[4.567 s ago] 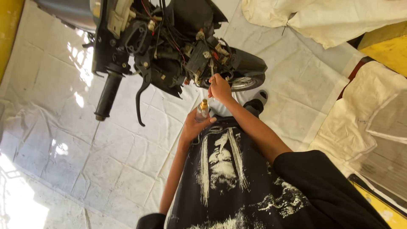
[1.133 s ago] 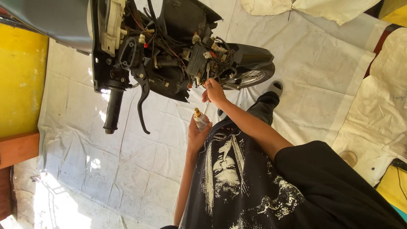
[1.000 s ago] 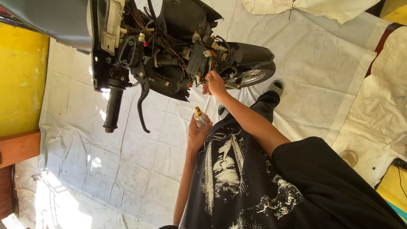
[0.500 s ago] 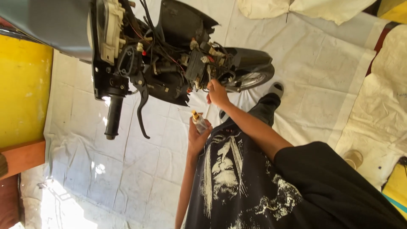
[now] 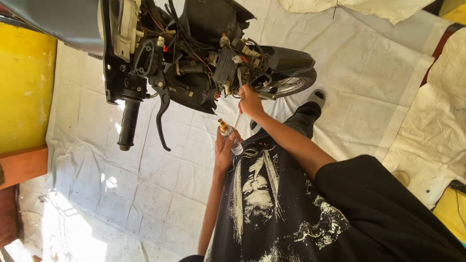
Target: The person works on the front section of a motorcycle, using a screwdriver to tighten or loosen screws on the handlebar area and headlight assembly. They hold a small bottle in their left hand while manipulating the tool with their right hand.
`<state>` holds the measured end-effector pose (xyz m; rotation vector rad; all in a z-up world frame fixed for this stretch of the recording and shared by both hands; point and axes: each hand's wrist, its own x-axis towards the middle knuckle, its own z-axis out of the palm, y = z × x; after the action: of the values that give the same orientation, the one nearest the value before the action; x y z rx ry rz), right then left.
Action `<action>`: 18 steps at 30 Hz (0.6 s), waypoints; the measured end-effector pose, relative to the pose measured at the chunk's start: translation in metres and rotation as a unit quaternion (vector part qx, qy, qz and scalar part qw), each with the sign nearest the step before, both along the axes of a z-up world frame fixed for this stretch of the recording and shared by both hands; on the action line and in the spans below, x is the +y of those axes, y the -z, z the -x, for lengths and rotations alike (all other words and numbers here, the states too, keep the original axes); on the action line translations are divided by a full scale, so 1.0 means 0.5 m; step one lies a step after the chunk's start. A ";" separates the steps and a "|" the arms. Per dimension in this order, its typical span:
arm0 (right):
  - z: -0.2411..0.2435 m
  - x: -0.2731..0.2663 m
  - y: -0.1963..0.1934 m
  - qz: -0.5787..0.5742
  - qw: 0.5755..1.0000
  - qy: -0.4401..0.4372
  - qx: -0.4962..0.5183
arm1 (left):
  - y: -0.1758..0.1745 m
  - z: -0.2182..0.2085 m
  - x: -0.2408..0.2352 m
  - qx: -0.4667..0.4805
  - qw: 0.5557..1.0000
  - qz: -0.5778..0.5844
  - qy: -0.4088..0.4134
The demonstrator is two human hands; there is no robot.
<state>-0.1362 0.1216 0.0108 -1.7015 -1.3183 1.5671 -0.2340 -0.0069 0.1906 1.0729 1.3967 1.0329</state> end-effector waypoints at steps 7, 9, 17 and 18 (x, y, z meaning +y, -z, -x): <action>-0.012 0.011 -0.031 -0.021 0.999 0.023 0.012 | 0.082 0.028 -0.016 -0.096 0.995 -0.036 -0.008; -0.008 0.003 -0.021 -0.016 1.000 0.017 0.006 | 0.152 0.032 -0.029 -0.200 0.978 -0.050 -0.026; -0.021 0.014 -0.024 -0.011 1.000 0.028 0.009 | 0.093 0.006 -0.007 -0.188 0.979 -0.072 -0.039; -0.018 0.014 -0.029 -0.012 0.999 0.027 0.015 | 0.079 0.001 0.005 -0.158 0.984 -0.079 -0.033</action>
<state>-0.1270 0.1287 0.0253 -1.6790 -1.2606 1.5333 -0.2347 -0.0045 0.1510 0.9313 1.1128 1.3181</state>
